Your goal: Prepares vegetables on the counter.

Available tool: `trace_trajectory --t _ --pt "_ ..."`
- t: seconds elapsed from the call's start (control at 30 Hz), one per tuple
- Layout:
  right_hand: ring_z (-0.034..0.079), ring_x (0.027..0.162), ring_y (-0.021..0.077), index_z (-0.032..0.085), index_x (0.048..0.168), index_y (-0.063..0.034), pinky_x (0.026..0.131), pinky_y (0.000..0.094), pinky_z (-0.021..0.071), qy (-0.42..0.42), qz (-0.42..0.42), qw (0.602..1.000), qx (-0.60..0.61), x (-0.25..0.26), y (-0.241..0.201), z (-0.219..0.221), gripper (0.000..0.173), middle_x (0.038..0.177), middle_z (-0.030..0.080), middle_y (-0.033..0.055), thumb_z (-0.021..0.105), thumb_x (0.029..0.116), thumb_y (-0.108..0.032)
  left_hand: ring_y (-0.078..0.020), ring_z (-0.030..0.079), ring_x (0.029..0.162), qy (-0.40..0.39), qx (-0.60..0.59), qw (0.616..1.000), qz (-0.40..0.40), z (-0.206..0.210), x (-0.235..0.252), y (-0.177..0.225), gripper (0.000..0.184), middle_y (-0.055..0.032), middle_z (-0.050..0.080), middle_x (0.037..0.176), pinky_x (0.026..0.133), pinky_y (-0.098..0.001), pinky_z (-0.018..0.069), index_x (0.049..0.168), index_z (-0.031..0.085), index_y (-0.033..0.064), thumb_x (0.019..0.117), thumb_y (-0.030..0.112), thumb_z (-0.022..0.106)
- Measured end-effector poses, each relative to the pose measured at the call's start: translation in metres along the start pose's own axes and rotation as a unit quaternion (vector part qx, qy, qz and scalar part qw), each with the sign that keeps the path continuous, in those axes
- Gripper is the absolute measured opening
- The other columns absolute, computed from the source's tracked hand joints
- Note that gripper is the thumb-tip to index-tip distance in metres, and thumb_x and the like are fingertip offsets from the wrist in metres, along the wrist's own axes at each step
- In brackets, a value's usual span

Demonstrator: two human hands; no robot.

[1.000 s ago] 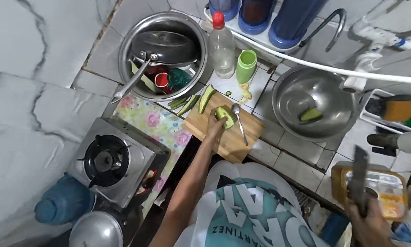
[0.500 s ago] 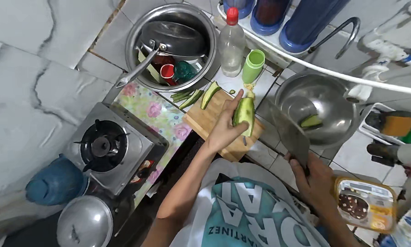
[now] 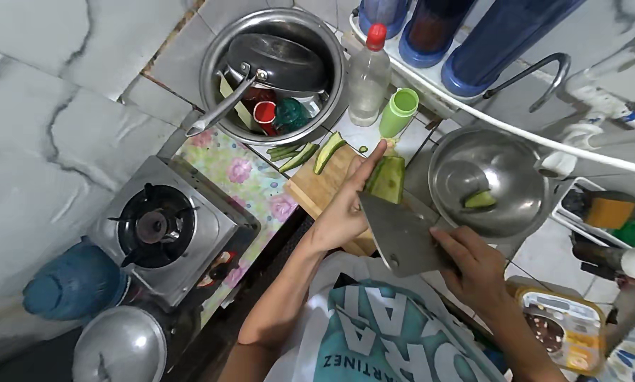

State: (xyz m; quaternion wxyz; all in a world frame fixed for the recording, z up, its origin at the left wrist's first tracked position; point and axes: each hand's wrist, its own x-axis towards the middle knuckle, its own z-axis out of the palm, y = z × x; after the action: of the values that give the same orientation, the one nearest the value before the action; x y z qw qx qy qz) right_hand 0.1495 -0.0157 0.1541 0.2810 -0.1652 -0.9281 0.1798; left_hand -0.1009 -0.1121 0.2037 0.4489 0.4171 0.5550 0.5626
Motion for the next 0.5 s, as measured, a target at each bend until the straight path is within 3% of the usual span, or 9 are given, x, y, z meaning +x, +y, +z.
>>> trace_trajectory --t 0.33,0.5 --pt "0.06 0.077 0.0244 0.062 0.127 -0.0097 0.064 0.0303 0.0487 0.009 -0.009 1.0 0.003 0.012 -0.006 0.007 0.034 0.088 0.061 0.0141 0.041 0.1075 -0.028 -0.011 0.054 0.124 -0.027 -0.059 0.998 -0.017 -0.001 0.003 -0.012 0.087 -0.0144 0.039 0.148 0.097 -0.0264 0.0527 0.162 0.025 0.0093 0.0822 0.003 0.059" --pt "0.06 0.077 0.0242 0.063 0.126 -0.0096 0.064 0.03 0.0483 0.014 -0.005 1.0 0.003 0.02 -0.009 0.008 0.034 0.086 0.061 0.0138 0.041 0.1075 -0.028 -0.0116 0.052 0.124 -0.044 -0.046 0.998 -0.019 0.007 0.001 -0.022 0.083 -0.0158 0.044 0.146 0.101 -0.0273 0.0488 0.161 0.028 0.0095 0.087 0.011 0.064"
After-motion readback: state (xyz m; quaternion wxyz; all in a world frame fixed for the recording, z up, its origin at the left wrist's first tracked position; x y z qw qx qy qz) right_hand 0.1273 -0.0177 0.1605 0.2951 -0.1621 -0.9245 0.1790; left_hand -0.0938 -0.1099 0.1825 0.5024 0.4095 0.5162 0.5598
